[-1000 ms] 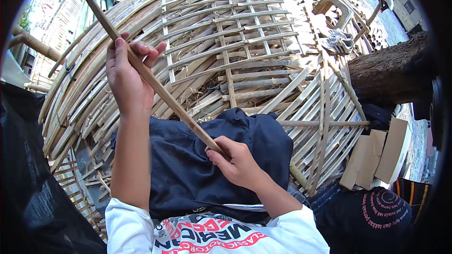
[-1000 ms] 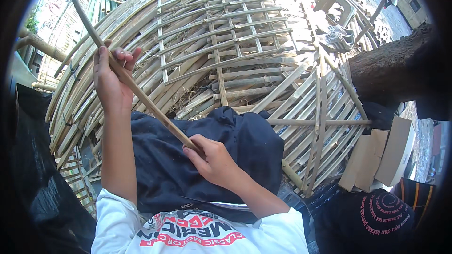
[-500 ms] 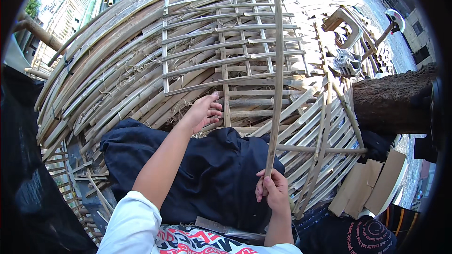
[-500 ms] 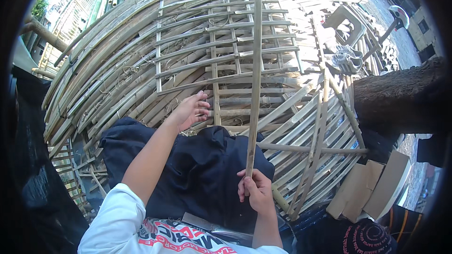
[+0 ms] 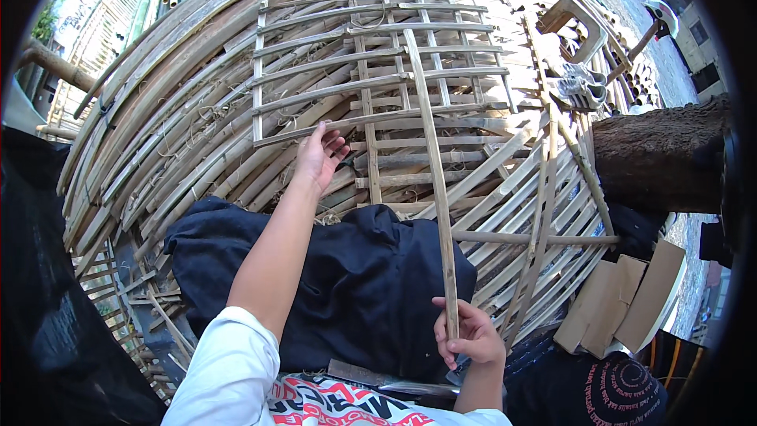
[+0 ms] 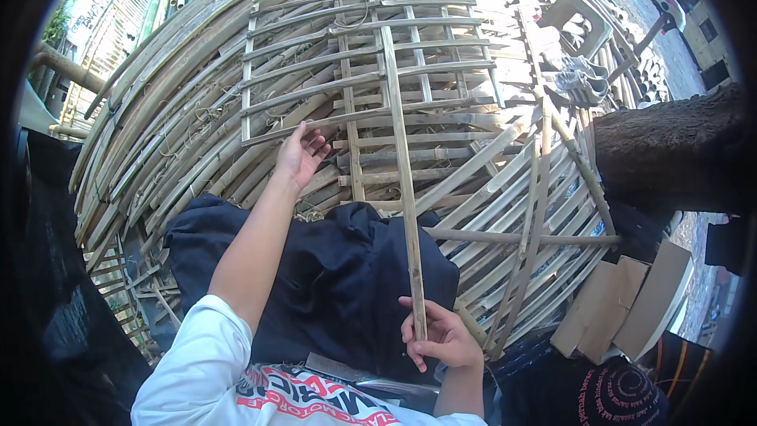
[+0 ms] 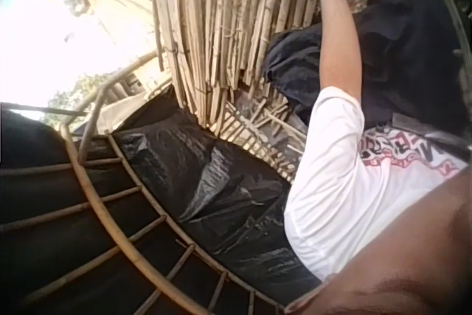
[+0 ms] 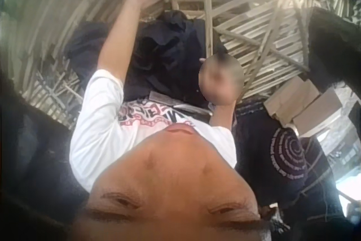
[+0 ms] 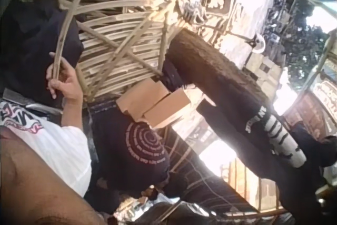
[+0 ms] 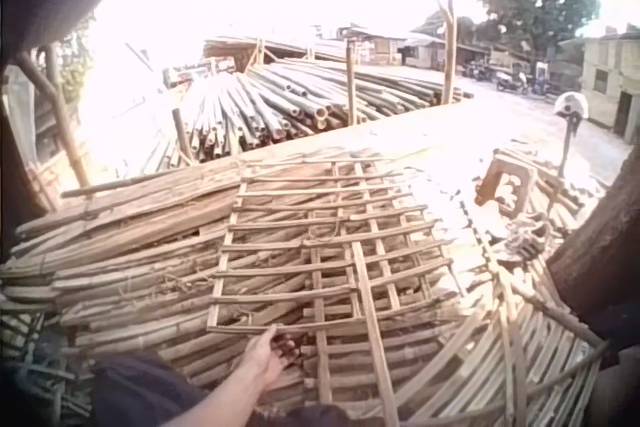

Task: The person uses a large knife to shave and smooth bamboo sticks while sitting on a bamboo structure, then fits a smoothed stick into a pre-made bamboo lattice frame.

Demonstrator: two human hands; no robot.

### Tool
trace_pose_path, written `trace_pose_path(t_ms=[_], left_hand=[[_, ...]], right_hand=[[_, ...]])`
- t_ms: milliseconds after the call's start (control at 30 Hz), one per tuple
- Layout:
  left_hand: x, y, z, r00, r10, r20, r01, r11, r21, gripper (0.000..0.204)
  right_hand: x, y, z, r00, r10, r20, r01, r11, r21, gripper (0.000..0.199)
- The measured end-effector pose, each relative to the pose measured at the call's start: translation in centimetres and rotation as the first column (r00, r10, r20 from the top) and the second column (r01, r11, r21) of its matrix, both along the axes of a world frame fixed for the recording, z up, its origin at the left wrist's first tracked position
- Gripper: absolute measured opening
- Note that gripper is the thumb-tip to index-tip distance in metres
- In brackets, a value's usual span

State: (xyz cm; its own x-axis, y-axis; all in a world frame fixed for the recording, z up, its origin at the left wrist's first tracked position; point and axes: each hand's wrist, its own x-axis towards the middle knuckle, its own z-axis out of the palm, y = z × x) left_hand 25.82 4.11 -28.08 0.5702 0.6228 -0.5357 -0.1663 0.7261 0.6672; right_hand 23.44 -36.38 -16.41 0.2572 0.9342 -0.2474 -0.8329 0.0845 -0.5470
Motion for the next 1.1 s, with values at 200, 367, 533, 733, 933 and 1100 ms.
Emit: trace_pose_path(t_ms=[200,367,533,733,933,1100], left_hand=[[-0.1,-0.4,2.2,0.997,-0.024,0.077,0.013,0.99,0.139,0.022],[-0.2,-0.1,3.7,0.997,0.004,0.076,-0.02,0.977,0.214,0.024],[-0.1,0.0,5.2,0.993,-0.01,0.119,-0.022,0.964,0.266,0.025],[-0.6,0.0,5.9,0.994,0.038,0.105,-0.065,0.959,0.275,0.024],[0.0,0.7,7.4,0.989,0.053,0.138,-0.096,0.94,0.327,0.022],[-0.7,0.7,7.6,0.988,0.066,0.142,-0.11,0.937,0.331,0.023]], right_hand=[[-1.1,-1.7,0.0,0.975,0.206,-0.076,-0.192,0.967,0.168,0.086],[-3.3,-4.7,-0.5,0.953,0.232,-0.196,-0.203,0.966,0.158,0.083],[-3.9,-10.7,1.1,0.896,0.367,-0.25,-0.361,0.93,0.071,0.08],[-2.5,-10.6,1.5,0.889,0.435,-0.146,-0.442,0.897,-0.016,0.077],[-2.3,-13.6,2.9,0.897,0.394,-0.199,-0.422,0.898,-0.122,0.078],[-0.6,-9.4,1.3,0.874,0.468,-0.132,-0.479,0.876,-0.062,0.075]])
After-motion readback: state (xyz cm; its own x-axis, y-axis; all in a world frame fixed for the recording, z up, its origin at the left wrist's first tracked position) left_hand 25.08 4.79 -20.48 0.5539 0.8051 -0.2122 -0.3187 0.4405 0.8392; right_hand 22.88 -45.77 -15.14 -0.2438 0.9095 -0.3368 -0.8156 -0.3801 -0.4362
